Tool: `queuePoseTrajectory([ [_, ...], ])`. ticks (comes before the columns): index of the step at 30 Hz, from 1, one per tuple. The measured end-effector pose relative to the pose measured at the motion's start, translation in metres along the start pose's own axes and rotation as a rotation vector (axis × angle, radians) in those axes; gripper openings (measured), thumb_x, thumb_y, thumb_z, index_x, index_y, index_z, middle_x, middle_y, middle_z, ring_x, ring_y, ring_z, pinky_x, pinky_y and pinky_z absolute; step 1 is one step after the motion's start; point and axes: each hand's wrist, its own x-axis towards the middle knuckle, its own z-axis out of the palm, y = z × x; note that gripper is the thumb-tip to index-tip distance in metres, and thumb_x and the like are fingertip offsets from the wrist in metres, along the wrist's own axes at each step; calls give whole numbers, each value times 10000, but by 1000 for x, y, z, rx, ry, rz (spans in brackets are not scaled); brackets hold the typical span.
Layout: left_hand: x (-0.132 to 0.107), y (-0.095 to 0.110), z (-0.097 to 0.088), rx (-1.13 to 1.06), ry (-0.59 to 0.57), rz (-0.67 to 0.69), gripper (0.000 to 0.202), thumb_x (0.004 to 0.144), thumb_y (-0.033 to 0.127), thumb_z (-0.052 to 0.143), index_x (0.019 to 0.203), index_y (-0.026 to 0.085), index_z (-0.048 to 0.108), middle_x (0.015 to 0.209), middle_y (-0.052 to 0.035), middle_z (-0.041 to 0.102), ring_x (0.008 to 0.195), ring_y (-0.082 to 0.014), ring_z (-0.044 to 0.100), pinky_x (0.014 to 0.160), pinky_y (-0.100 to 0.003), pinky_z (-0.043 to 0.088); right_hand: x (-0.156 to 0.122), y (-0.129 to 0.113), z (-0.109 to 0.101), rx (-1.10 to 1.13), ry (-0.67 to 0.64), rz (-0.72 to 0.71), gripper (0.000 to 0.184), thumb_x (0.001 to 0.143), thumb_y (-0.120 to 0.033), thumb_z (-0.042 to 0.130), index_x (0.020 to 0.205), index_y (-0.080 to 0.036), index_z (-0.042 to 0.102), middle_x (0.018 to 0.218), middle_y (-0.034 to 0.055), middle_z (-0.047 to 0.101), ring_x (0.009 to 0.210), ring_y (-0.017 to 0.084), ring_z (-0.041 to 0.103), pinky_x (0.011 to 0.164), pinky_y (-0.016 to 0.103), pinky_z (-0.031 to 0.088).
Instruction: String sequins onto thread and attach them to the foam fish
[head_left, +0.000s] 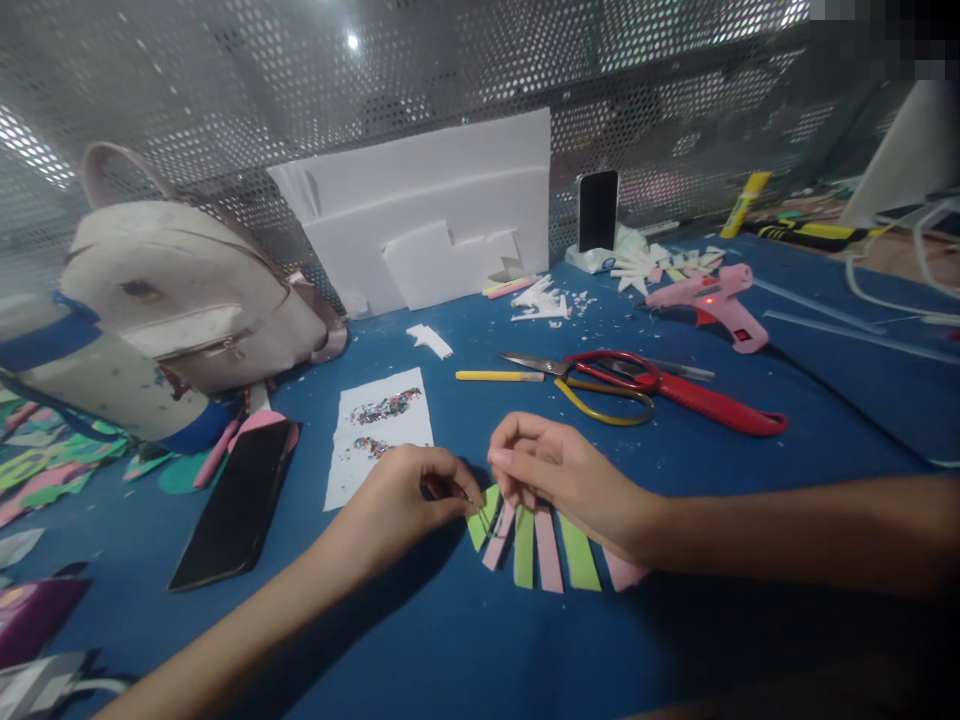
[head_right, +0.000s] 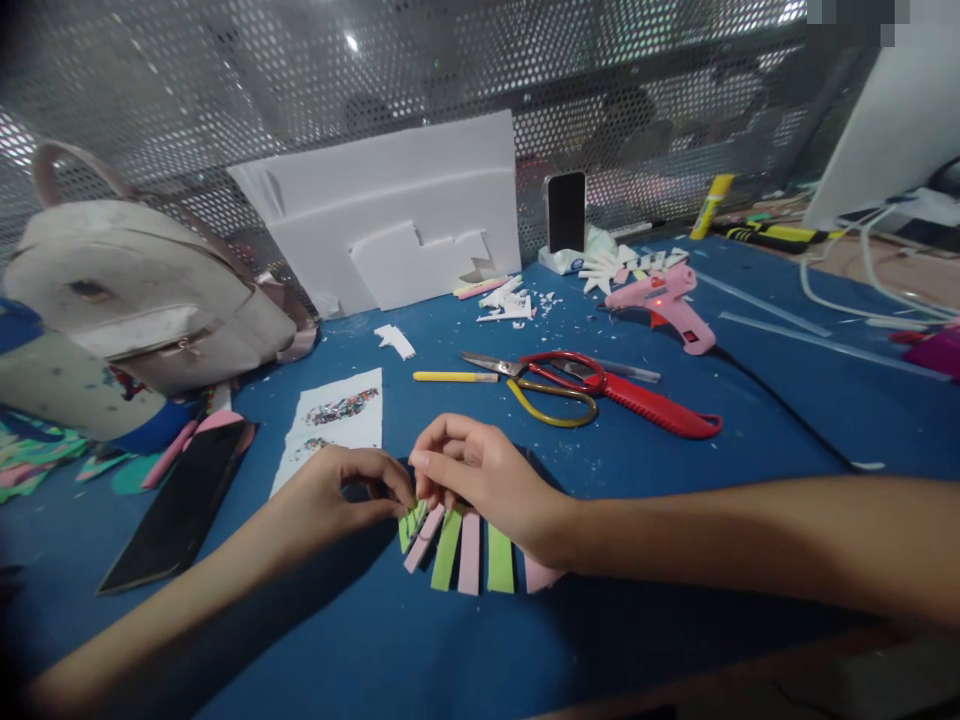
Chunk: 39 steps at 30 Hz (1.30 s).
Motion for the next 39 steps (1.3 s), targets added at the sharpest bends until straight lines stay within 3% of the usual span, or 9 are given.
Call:
queuePoseTrajectory([
  [8,-5,7,-4,-116,-74,-49,73,734,190,668,736,160,734,765,-35,731,684,-151,648,693,-268,511,-6,-4,2,-91,-29,-58,151,915,-292,612,866,-168,541,677,-29,584,596,64,520,557,177,420],
  [16,-6,2,-9,-245,-144,-83,120,680,268,744,710,153,722,751,-41,733,694,-152,658,701,-272,526,-8,-7,4,-119,-16,-97,140,918,-276,610,862,-168,542,676,-34,582,605,60,527,557,177,423],
  [23,-8,7,-12,-221,-74,-87,43,695,185,712,721,153,725,689,-20,721,649,-134,649,665,-246,507,-14,-12,10,-154,-52,-143,103,917,-227,589,853,-173,530,684,-32,580,593,65,533,522,188,407],
  [29,-5,7,-12,-201,0,-65,33,728,166,689,709,170,717,653,-2,713,621,-124,650,587,-207,471,-16,-17,9,-265,-124,-236,97,914,-233,599,855,-165,562,734,-13,603,658,76,569,587,205,435],
  [39,-5,0,0,-239,107,29,84,781,218,674,756,167,736,794,-43,714,741,-156,651,719,-275,510,-2,-49,-2,-481,-44,-392,107,927,-244,585,840,-182,580,774,-13,600,718,102,599,710,246,478],
])
